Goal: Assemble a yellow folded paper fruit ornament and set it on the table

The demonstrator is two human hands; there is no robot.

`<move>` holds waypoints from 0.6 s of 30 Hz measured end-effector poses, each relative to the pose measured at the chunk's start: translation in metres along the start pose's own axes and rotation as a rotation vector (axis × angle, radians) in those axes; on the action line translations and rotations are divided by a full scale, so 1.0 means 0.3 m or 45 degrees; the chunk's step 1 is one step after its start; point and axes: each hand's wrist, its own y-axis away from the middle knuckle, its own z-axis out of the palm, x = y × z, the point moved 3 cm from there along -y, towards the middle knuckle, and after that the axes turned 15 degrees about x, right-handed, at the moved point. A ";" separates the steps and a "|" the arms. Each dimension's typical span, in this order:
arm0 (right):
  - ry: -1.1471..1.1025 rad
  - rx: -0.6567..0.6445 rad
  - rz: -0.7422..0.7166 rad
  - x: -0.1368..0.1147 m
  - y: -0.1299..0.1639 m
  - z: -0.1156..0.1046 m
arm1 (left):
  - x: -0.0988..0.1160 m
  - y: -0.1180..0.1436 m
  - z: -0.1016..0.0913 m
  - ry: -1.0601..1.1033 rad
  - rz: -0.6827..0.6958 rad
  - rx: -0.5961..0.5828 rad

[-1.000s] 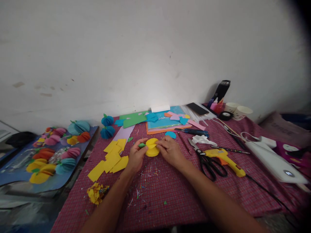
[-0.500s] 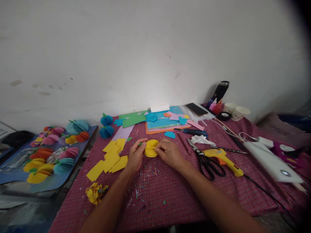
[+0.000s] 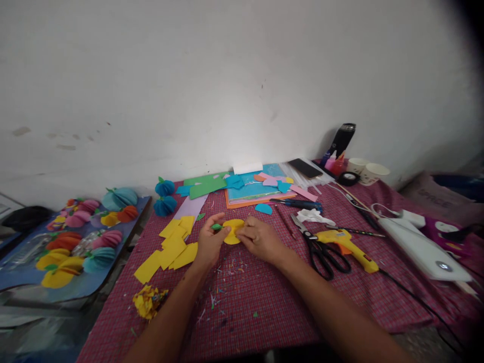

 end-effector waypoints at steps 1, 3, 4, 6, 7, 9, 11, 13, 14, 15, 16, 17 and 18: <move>-0.033 0.035 0.025 -0.003 -0.004 -0.006 | 0.002 0.000 0.000 -0.015 0.011 0.007; -0.084 0.157 0.137 0.000 -0.013 -0.019 | 0.005 0.001 -0.001 -0.031 0.037 0.023; -0.099 0.226 0.227 0.007 -0.017 -0.023 | 0.006 0.001 -0.002 -0.033 0.050 0.032; -0.144 0.317 0.438 0.027 -0.020 -0.023 | 0.006 0.001 -0.003 -0.026 0.067 0.034; -0.193 0.322 0.538 0.037 -0.019 -0.015 | 0.006 0.002 -0.003 -0.021 0.067 0.027; -0.350 0.270 0.701 0.054 -0.015 0.009 | 0.005 0.006 -0.001 -0.002 0.058 -0.004; -0.530 0.205 0.818 0.062 -0.009 0.034 | 0.007 0.012 0.001 0.014 0.057 -0.033; -0.682 0.155 0.918 0.060 -0.003 0.052 | 0.010 0.019 0.005 0.013 0.063 -0.048; -0.745 0.130 0.967 0.057 -0.001 0.058 | 0.012 0.023 0.007 0.009 0.063 -0.052; -0.801 0.103 1.017 0.054 0.002 0.062 | 0.013 0.026 0.009 0.006 0.064 -0.050; -0.850 0.076 1.065 0.049 0.004 0.066 | 0.013 0.028 0.011 0.002 0.064 -0.046; -0.892 0.057 1.109 0.046 0.007 0.068 | 0.014 0.030 0.012 -0.003 0.067 -0.043; -0.923 0.050 1.142 0.043 0.009 0.070 | 0.014 0.030 0.013 -0.009 0.071 -0.040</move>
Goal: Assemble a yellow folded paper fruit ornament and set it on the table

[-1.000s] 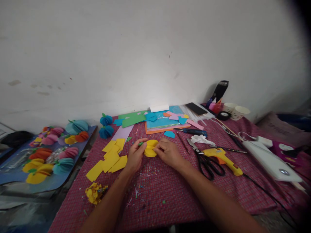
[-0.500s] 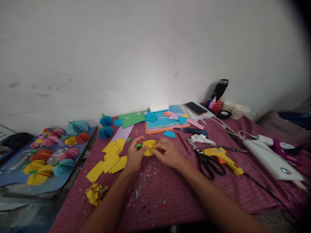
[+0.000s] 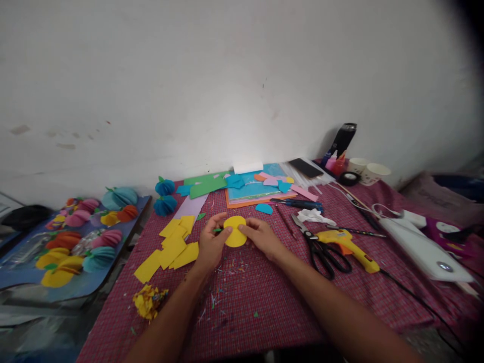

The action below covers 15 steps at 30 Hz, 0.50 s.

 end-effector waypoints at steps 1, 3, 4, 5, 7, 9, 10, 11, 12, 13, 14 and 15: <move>-0.023 0.003 0.018 0.001 0.002 0.002 | 0.000 0.000 0.000 -0.008 0.006 0.002; -0.064 0.034 0.014 0.004 0.004 0.005 | 0.001 -0.001 0.000 -0.023 0.018 0.001; -0.090 0.052 0.002 0.005 0.004 0.007 | 0.001 -0.002 0.000 -0.028 0.023 -0.002; -0.121 0.069 -0.006 0.005 0.004 0.009 | 0.002 -0.002 0.000 -0.033 0.032 -0.002; -0.191 0.099 0.005 0.003 0.007 0.014 | 0.004 -0.001 0.000 -0.054 0.056 -0.002; -0.251 0.131 0.045 -0.001 0.010 0.018 | 0.007 0.000 0.002 -0.081 0.080 -0.001; -0.279 0.148 0.067 -0.003 0.011 0.019 | 0.010 0.001 0.003 -0.090 0.095 0.001; -0.309 0.168 0.086 -0.006 0.012 0.020 | 0.013 0.000 0.004 -0.089 0.114 0.006; -0.345 0.183 0.099 -0.009 0.011 0.019 | 0.018 0.000 0.005 -0.079 0.131 0.014; -0.385 0.199 0.104 -0.012 0.010 0.018 | 0.023 -0.002 0.005 -0.055 0.145 0.032; -0.424 0.218 0.101 -0.014 0.008 0.015 | 0.028 -0.004 0.004 -0.019 0.149 0.060; -0.451 0.239 0.091 -0.017 0.005 0.011 | 0.031 -0.007 0.001 0.025 0.136 0.096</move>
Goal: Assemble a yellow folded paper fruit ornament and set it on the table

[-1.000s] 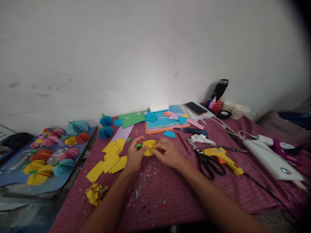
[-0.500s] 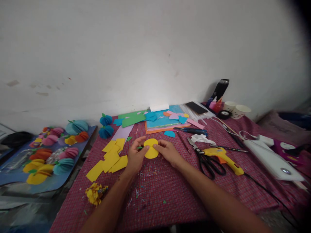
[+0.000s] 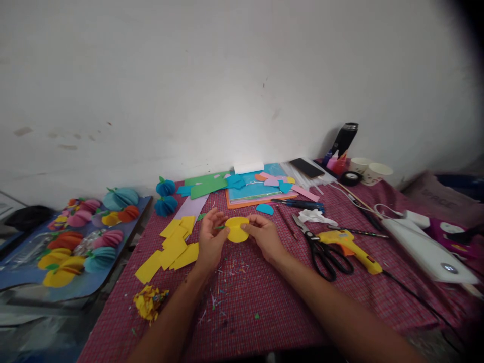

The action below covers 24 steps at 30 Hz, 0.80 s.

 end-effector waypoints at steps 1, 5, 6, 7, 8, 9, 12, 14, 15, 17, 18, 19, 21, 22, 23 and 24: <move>-0.013 0.018 -0.017 -0.004 -0.003 -0.003 | 0.001 -0.003 -0.002 0.041 -0.036 0.036; 0.015 0.069 -0.081 -0.018 -0.012 -0.013 | -0.005 0.000 0.002 0.160 -0.264 0.038; 0.017 0.074 -0.090 -0.019 -0.013 -0.014 | -0.006 0.004 0.005 0.175 -0.302 0.013; 0.015 0.078 -0.098 -0.020 -0.013 -0.015 | -0.006 0.009 0.008 0.187 -0.321 -0.008; 0.017 0.077 -0.106 -0.019 -0.014 -0.016 | -0.005 0.014 0.010 0.190 -0.324 -0.019; 0.024 0.072 -0.114 -0.017 -0.014 -0.016 | -0.004 0.018 0.011 0.184 -0.317 -0.029; 0.059 0.037 -0.137 -0.005 -0.015 -0.014 | -0.005 0.025 0.013 0.131 -0.260 -0.059; 0.073 0.011 -0.144 0.004 -0.015 -0.014 | -0.009 0.026 0.012 0.086 -0.220 -0.073; 0.078 0.001 -0.147 0.009 -0.015 -0.014 | -0.012 0.025 0.012 0.066 -0.206 -0.082; 0.099 -0.013 -0.162 0.015 -0.015 -0.017 | -0.017 0.024 0.010 0.032 -0.185 -0.101; 0.118 -0.020 -0.178 0.016 -0.015 -0.018 | -0.018 0.024 0.010 0.016 -0.172 -0.114; 0.141 -0.027 -0.197 0.016 -0.016 -0.020 | -0.019 0.023 0.009 -0.001 -0.153 -0.122; 0.196 -0.038 -0.243 0.015 -0.016 -0.022 | -0.021 0.021 0.005 -0.047 -0.099 -0.112; 0.224 -0.043 -0.275 0.014 -0.016 -0.023 | -0.023 0.019 0.003 -0.070 -0.073 -0.099; 0.244 -0.045 -0.309 0.013 -0.016 -0.024 | -0.026 0.018 0.000 -0.089 -0.055 -0.085; 0.259 -0.049 -0.341 0.012 -0.016 -0.024 | -0.029 0.017 -0.002 -0.101 -0.047 -0.073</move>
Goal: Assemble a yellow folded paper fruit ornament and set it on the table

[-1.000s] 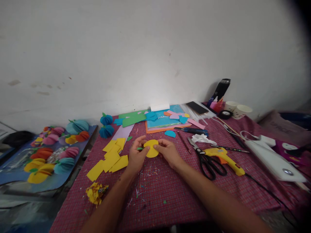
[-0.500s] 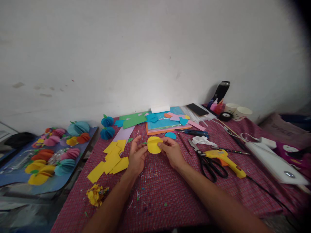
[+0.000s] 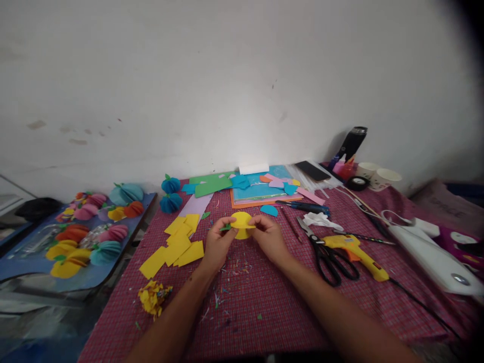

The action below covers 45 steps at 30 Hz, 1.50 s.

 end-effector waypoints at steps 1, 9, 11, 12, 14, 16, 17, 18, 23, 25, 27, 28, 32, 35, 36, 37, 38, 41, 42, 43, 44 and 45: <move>0.010 -0.005 -0.028 0.001 0.000 0.000 | -0.004 -0.001 -0.002 -0.006 0.000 0.010; 0.195 -0.028 -0.302 0.013 -0.004 -0.005 | -0.004 -0.005 -0.007 -0.085 0.027 0.047; 0.267 -0.023 -0.440 0.005 -0.002 -0.008 | -0.006 -0.006 -0.009 -0.090 0.025 0.064; 0.292 -0.021 -0.486 0.001 0.000 -0.009 | -0.007 -0.007 -0.009 -0.086 0.023 0.071; 0.323 -0.016 -0.512 -0.001 0.002 -0.009 | -0.011 -0.008 -0.010 -0.079 0.026 0.077; 0.318 -0.018 -0.476 0.002 0.002 -0.007 | -0.014 -0.008 -0.010 -0.076 0.029 0.079; 0.304 -0.022 -0.458 0.004 0.002 -0.006 | -0.015 -0.008 -0.009 -0.069 0.023 0.080; 0.286 -0.025 -0.449 0.006 0.002 -0.005 | -0.014 -0.008 -0.008 -0.058 0.015 0.082; 0.217 -0.034 -0.509 0.007 -0.001 -0.006 | -0.005 -0.005 -0.001 -0.011 -0.011 0.057; 0.222 -0.048 -0.511 0.001 -0.003 -0.009 | -0.002 -0.005 -0.002 -0.013 -0.001 0.043; 0.259 -0.069 -0.494 -0.013 -0.005 -0.012 | 0.000 -0.006 -0.003 -0.031 0.013 0.030; 0.287 -0.088 -0.484 -0.023 -0.007 -0.013 | 0.001 -0.006 -0.004 -0.038 0.016 0.021; 0.415 -0.183 -0.508 -0.070 -0.015 -0.020 | -0.002 -0.006 -0.002 -0.039 -0.034 -0.031; 0.501 -0.171 -0.549 -0.086 -0.025 -0.028 | -0.002 -0.005 0.001 -0.063 -0.080 -0.050; 0.512 -0.167 -0.541 -0.086 -0.028 -0.030 | -0.002 -0.006 0.002 -0.071 -0.086 -0.046; 0.511 -0.166 -0.517 -0.083 -0.031 -0.031 | -0.002 -0.006 0.002 -0.075 -0.089 -0.038; 0.495 -0.165 -0.478 -0.079 -0.033 -0.032 | -0.002 -0.006 0.002 -0.076 -0.095 -0.032; 0.388 -0.144 -0.314 -0.063 -0.037 -0.030 | -0.004 -0.005 0.003 -0.059 -0.131 -0.039; 0.347 -0.134 -0.257 -0.058 -0.037 -0.030 | -0.006 -0.005 0.004 -0.052 -0.144 -0.049; 0.309 -0.124 -0.204 -0.053 -0.037 -0.029 | -0.007 -0.005 0.004 -0.046 -0.154 -0.058; 0.278 -0.117 -0.158 -0.049 -0.037 -0.029 | -0.009 -0.005 0.004 -0.044 -0.160 -0.065; 0.254 -0.112 -0.120 -0.046 -0.036 -0.028 | -0.011 -0.005 0.003 -0.041 -0.161 -0.066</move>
